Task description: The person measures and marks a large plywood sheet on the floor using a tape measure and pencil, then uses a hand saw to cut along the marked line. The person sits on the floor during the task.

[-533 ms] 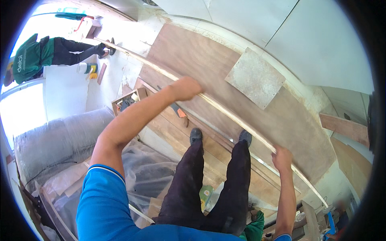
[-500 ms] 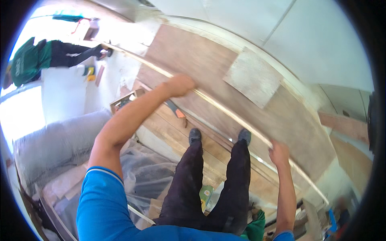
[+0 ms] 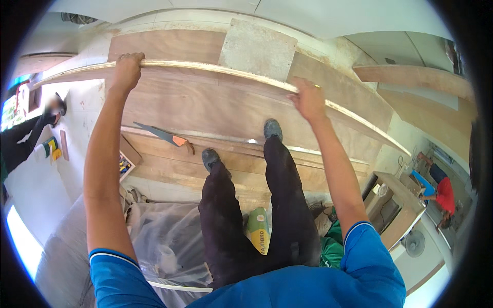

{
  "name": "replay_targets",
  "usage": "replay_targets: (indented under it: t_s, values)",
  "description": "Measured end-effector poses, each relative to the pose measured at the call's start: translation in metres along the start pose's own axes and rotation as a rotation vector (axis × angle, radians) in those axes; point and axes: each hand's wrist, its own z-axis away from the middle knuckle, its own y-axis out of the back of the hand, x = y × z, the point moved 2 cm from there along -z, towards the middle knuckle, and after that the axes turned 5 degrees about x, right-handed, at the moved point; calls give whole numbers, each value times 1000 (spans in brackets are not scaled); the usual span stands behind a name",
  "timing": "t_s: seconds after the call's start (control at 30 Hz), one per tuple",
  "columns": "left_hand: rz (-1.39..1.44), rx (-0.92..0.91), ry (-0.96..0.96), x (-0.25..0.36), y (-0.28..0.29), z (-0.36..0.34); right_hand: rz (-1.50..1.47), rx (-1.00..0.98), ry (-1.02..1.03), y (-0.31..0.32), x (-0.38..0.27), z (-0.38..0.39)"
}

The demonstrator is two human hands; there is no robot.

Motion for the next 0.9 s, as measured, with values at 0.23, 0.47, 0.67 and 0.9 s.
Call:
replay_targets:
  t_s: [0.23, 0.47, 0.67, 0.9]
  values:
    - [-48, 34, -13, -7, -6, -31, 286, -92, -223, 7, 33, -16]
    - [-66, -106, -11, -12, 11, -21, 251, -9, -162, -7, 39, -11]
    - [-89, -132, 96, -51, 8, -23, 227, -11, -123, -8, 1, -26]
    - [-312, 56, 289, -51, -18, -39, 186, 128, -51, -12, -6, -61]
